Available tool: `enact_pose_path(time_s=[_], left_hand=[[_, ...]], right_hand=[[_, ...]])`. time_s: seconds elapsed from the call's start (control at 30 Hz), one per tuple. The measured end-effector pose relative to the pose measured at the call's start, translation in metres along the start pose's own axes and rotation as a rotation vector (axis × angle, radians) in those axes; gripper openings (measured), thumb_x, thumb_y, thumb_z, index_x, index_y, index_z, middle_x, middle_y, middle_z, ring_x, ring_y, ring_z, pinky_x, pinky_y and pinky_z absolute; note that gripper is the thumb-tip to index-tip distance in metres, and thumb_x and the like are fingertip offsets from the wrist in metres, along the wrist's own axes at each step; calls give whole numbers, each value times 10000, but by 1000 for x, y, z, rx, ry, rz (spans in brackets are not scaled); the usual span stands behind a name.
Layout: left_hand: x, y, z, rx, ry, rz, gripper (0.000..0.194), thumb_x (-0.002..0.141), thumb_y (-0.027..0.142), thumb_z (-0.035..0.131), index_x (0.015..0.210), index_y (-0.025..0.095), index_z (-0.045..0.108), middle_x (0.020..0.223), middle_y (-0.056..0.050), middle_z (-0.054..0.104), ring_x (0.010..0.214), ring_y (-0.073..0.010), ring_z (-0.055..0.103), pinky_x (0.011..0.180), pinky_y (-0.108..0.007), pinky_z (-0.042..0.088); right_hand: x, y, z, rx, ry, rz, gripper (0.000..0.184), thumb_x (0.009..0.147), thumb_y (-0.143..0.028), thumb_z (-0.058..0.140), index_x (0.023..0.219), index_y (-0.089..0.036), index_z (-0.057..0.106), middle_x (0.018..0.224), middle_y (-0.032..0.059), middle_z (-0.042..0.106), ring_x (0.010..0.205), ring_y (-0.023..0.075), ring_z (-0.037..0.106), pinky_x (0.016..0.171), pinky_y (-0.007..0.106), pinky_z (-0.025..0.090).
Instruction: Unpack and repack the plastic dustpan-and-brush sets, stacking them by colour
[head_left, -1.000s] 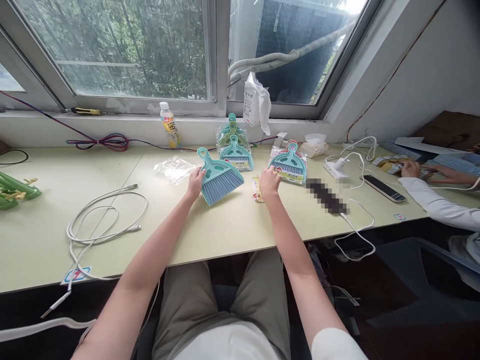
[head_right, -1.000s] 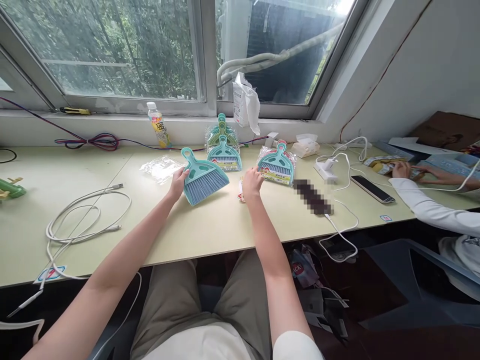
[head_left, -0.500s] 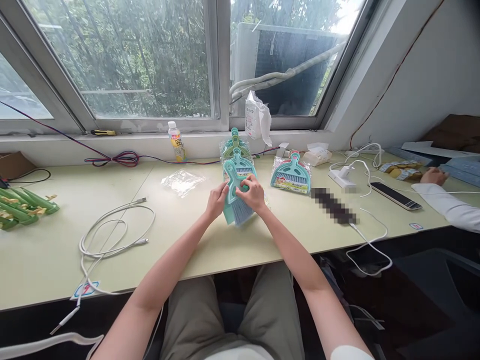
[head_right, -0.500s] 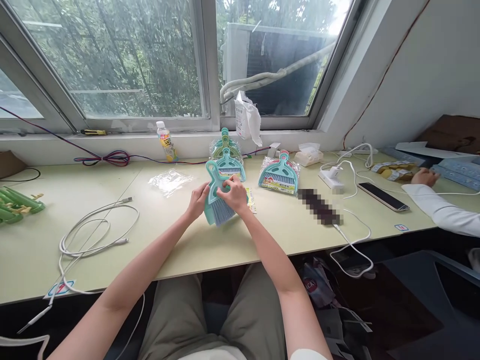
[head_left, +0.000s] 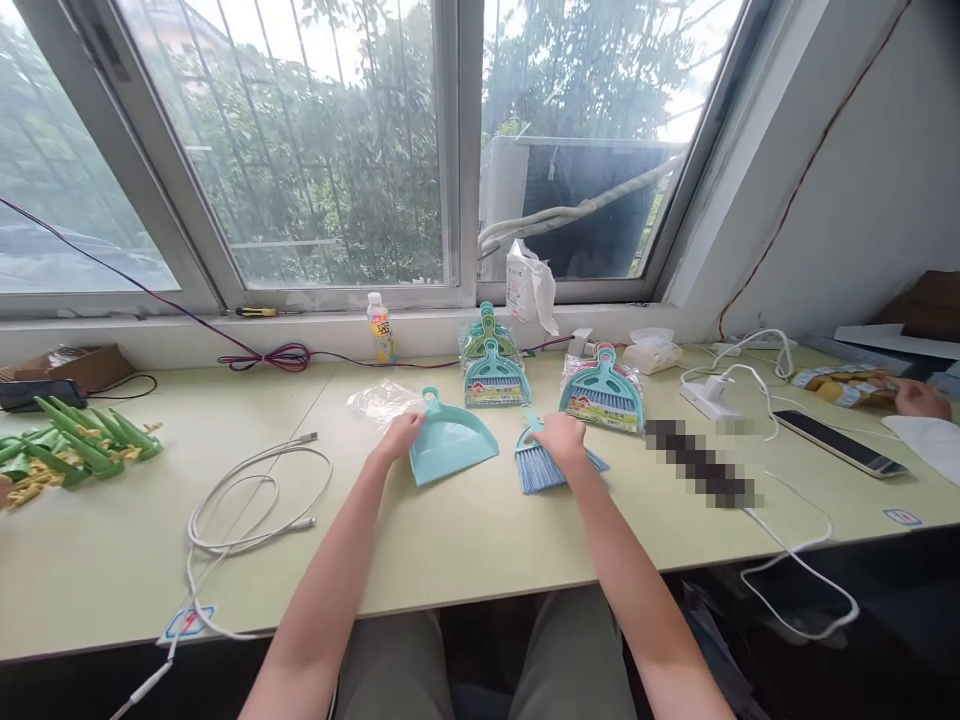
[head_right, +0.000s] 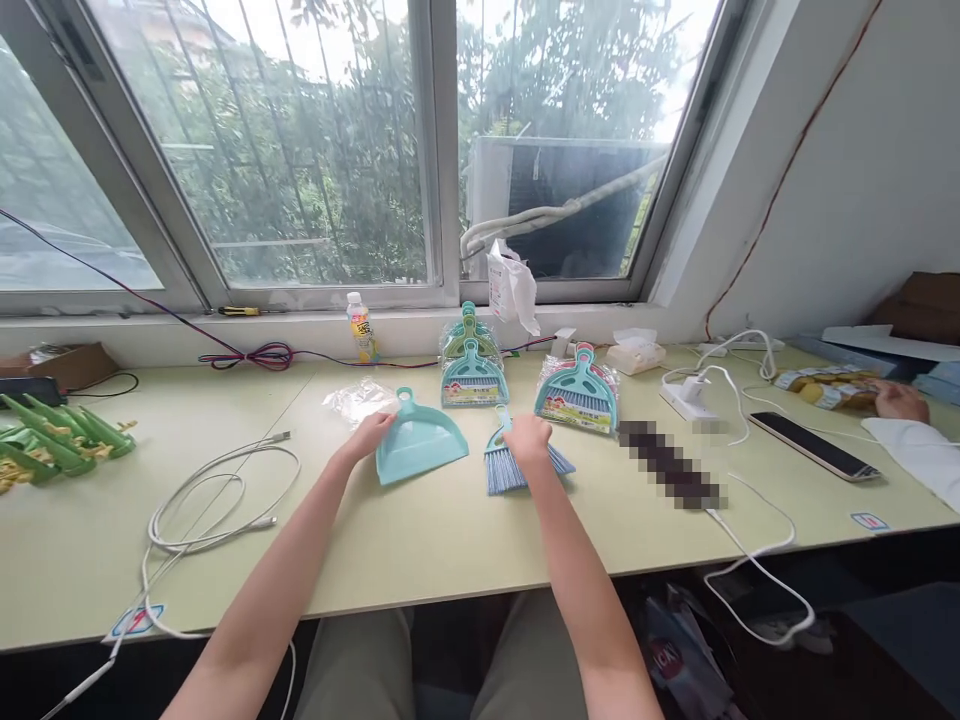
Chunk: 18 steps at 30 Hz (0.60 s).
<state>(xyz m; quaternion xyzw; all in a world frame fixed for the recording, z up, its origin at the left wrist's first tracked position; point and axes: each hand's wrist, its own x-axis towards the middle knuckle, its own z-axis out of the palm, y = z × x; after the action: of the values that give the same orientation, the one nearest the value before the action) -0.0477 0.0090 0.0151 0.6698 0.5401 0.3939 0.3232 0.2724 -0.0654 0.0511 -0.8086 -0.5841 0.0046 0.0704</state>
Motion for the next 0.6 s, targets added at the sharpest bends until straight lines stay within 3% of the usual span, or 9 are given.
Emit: enact_pose_path(time_s=[0.1,0.2,0.33,0.47,0.6], left_hand=[[-9,9,-2,188,-31,-11,324,825,523,575,673,239,553,765,-69,608,817,-273,593,726,-338,412],[-15,19,-3,501,-129,-73,343,906,545,427,887,228,558,996,-76,653,934,-258,612,784,-331,442],[-17,22,1,691,-234,-39,287,926,399,384,795,215,561,980,-88,663,956,-263,607,771,-333,448],[-16,19,4,721,-208,9,297,913,339,378,746,212,588,948,-104,666,941,-283,613,749,-346,448],[-17,19,3,712,-192,28,298,902,325,383,743,204,604,938,-118,674,922,-287,615,745,-354,450]], right_hand=[[5,2,8,-15,-60,-16,281,851,-369,659,1001,-148,744,1044,190,728,1028,305,699,755,324,497],[9,7,8,6,-127,-16,322,853,-430,650,985,-152,744,1039,171,731,1027,304,698,752,318,495],[10,8,8,16,-140,-27,276,844,-366,634,989,-157,742,1051,153,729,1046,295,690,756,306,480],[7,3,9,38,-133,-45,290,805,-411,679,941,-165,750,1029,147,735,1036,296,685,753,309,469],[5,10,-3,104,-71,-44,217,760,-332,704,896,-170,752,971,127,743,978,276,689,710,289,435]])
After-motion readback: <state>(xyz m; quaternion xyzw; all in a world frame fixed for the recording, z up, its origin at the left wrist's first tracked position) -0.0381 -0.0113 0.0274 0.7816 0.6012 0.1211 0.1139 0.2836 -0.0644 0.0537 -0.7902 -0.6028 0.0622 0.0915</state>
